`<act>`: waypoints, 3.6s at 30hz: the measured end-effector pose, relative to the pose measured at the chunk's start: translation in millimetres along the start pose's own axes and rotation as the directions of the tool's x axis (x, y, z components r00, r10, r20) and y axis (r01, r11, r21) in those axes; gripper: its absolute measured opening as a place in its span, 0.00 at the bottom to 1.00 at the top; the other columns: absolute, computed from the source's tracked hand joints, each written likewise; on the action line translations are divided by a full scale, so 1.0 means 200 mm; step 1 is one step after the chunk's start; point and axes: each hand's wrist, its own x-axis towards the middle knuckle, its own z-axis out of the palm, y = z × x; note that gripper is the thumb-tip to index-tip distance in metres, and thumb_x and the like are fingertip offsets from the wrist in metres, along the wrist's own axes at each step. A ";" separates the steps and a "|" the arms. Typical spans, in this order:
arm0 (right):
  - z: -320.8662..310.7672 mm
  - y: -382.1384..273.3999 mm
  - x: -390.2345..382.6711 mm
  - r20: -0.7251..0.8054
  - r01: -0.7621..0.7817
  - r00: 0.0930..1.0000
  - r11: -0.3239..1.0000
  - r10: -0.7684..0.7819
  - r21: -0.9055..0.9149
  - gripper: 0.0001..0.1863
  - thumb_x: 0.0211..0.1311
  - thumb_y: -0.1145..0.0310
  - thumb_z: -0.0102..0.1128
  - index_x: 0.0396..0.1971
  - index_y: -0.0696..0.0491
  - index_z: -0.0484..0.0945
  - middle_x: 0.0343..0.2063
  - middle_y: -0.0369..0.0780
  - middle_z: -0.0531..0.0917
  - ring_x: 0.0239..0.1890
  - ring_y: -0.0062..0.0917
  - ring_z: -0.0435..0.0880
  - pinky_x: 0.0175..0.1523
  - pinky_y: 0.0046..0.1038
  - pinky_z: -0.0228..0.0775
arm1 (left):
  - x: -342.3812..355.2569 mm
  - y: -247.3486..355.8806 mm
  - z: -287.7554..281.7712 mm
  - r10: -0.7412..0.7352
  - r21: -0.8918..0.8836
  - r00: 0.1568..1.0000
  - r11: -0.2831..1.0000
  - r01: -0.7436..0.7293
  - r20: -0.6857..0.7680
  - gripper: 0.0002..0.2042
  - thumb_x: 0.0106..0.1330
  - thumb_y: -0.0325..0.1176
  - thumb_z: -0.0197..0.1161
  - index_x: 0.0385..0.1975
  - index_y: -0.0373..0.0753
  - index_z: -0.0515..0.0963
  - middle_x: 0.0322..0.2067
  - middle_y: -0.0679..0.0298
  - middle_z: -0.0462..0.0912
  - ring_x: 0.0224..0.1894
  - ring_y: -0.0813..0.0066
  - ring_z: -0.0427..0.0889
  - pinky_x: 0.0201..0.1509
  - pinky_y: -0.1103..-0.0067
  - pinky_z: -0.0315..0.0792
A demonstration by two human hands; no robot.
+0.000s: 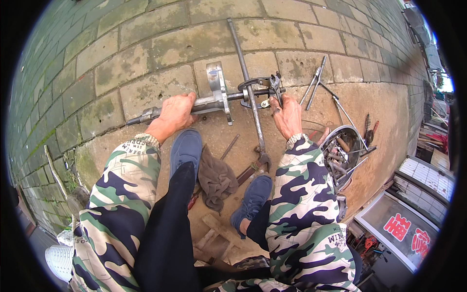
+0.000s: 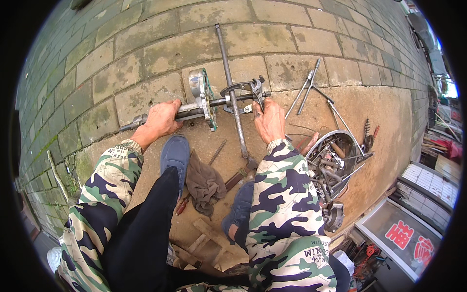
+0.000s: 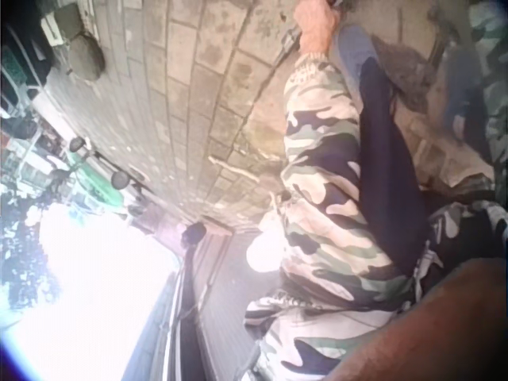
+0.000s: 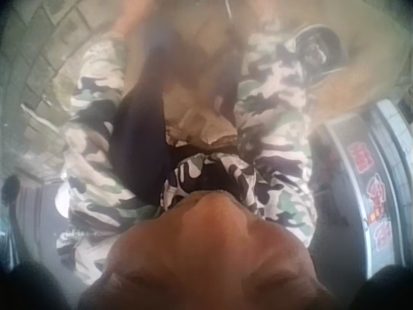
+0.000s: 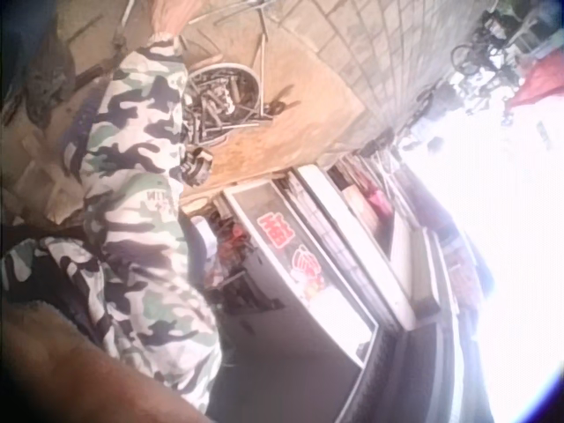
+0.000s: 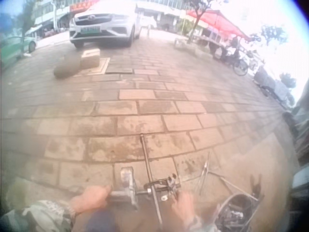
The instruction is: The person sits on the ground and uses a hammer, wrench, and pliers to disassemble and adjust a mechanical assembly. They strike components with the hammer, loosen fasteners with the wrench, and manipulate parts with pliers, occasionally wiping the assembly with a cloth.
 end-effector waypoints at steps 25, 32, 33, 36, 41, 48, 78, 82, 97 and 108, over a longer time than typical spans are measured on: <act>0.06 -0.06 -0.55 -0.079 -0.338 0.933 0.931 0.350 0.137 0.22 0.67 0.57 0.57 0.23 0.62 0.71 0.19 0.55 0.75 0.26 0.55 0.76 0.34 0.45 0.66 | -0.07 -0.12 0.03 0.070 0.142 0.992 0.986 -0.084 0.103 0.14 0.46 0.25 0.66 0.36 0.37 0.79 0.34 0.53 0.83 0.42 0.50 0.82 0.46 0.62 0.76; -0.10 0.01 -0.68 -0.029 -0.350 0.936 0.936 0.351 0.031 0.24 0.69 0.52 0.55 0.24 0.60 0.71 0.17 0.53 0.74 0.23 0.54 0.74 0.32 0.45 0.65 | -0.06 -0.13 0.05 0.053 0.171 0.992 0.983 -0.072 0.112 0.14 0.47 0.27 0.67 0.36 0.38 0.78 0.35 0.53 0.83 0.43 0.49 0.81 0.48 0.61 0.74; -0.13 0.03 -0.69 -0.032 -0.342 0.939 0.939 0.343 0.016 0.24 0.69 0.52 0.55 0.25 0.60 0.72 0.17 0.53 0.75 0.24 0.54 0.75 0.32 0.45 0.65 | -0.06 -0.13 0.05 0.058 0.172 0.992 0.982 -0.076 0.112 0.14 0.48 0.27 0.67 0.37 0.38 0.78 0.35 0.53 0.83 0.44 0.49 0.81 0.48 0.61 0.74; -0.22 0.04 -0.65 0.003 -0.327 0.944 0.934 0.331 -0.146 0.22 0.68 0.52 0.55 0.28 0.58 0.75 0.22 0.55 0.79 0.31 0.56 0.79 0.35 0.49 0.68 | -0.07 -0.14 0.05 0.052 0.167 0.993 0.984 -0.069 0.107 0.14 0.48 0.28 0.67 0.37 0.38 0.78 0.35 0.53 0.83 0.44 0.49 0.80 0.48 0.61 0.74; -0.32 0.00 -0.60 0.077 -0.183 0.972 0.923 0.221 -0.337 0.16 0.63 0.58 0.61 0.28 0.57 0.75 0.22 0.53 0.81 0.32 0.54 0.81 0.36 0.50 0.70 | -0.06 -0.13 0.04 0.009 0.163 0.990 0.986 -0.033 0.143 0.14 0.47 0.29 0.67 0.36 0.38 0.78 0.35 0.53 0.83 0.44 0.49 0.80 0.48 0.60 0.74; -0.17 0.00 -0.65 0.083 -0.193 0.968 0.915 0.236 -0.353 0.14 0.63 0.59 0.61 0.31 0.56 0.77 0.26 0.54 0.82 0.33 0.54 0.81 0.38 0.49 0.71 | -0.06 -0.11 0.02 0.051 0.155 0.992 0.986 -0.068 0.113 0.13 0.46 0.28 0.66 0.34 0.38 0.79 0.33 0.52 0.83 0.42 0.48 0.82 0.46 0.60 0.75; -0.07 -0.14 -0.57 0.232 0.076 0.965 0.721 0.119 -0.688 0.11 0.60 0.71 0.50 0.39 0.59 0.77 0.29 0.49 0.84 0.29 0.41 0.87 0.32 0.39 0.79 | -0.08 -0.13 0.03 0.051 0.133 0.995 0.989 -0.062 0.086 0.13 0.46 0.26 0.65 0.34 0.37 0.79 0.33 0.50 0.84 0.42 0.47 0.82 0.45 0.61 0.75; -0.09 -0.07 -0.54 0.304 -0.029 0.929 0.861 0.210 -0.508 0.09 0.60 0.69 0.55 0.36 0.58 0.77 0.27 0.54 0.83 0.33 0.53 0.84 0.39 0.48 0.76 | -0.07 -0.15 0.05 0.077 0.123 0.996 0.989 -0.082 0.049 0.12 0.46 0.26 0.66 0.33 0.36 0.80 0.31 0.50 0.84 0.40 0.47 0.83 0.43 0.60 0.76; 0.04 0.04 -0.46 0.164 -0.214 0.950 0.939 0.264 -0.270 0.15 0.63 0.61 0.61 0.32 0.60 0.78 0.26 0.58 0.81 0.37 0.57 0.81 0.41 0.49 0.71 | -0.07 -0.13 0.03 0.038 0.127 0.993 0.991 -0.052 0.107 0.14 0.46 0.25 0.64 0.35 0.38 0.80 0.34 0.52 0.84 0.43 0.49 0.82 0.47 0.61 0.75; 0.04 0.05 -0.42 0.230 -0.214 0.937 0.953 0.262 -0.216 0.11 0.59 0.66 0.58 0.35 0.59 0.75 0.30 0.59 0.81 0.39 0.58 0.80 0.44 0.52 0.71 | -0.07 -0.13 0.04 0.031 0.111 0.994 0.993 -0.043 0.108 0.14 0.45 0.24 0.64 0.36 0.37 0.79 0.34 0.51 0.84 0.43 0.48 0.81 0.48 0.61 0.75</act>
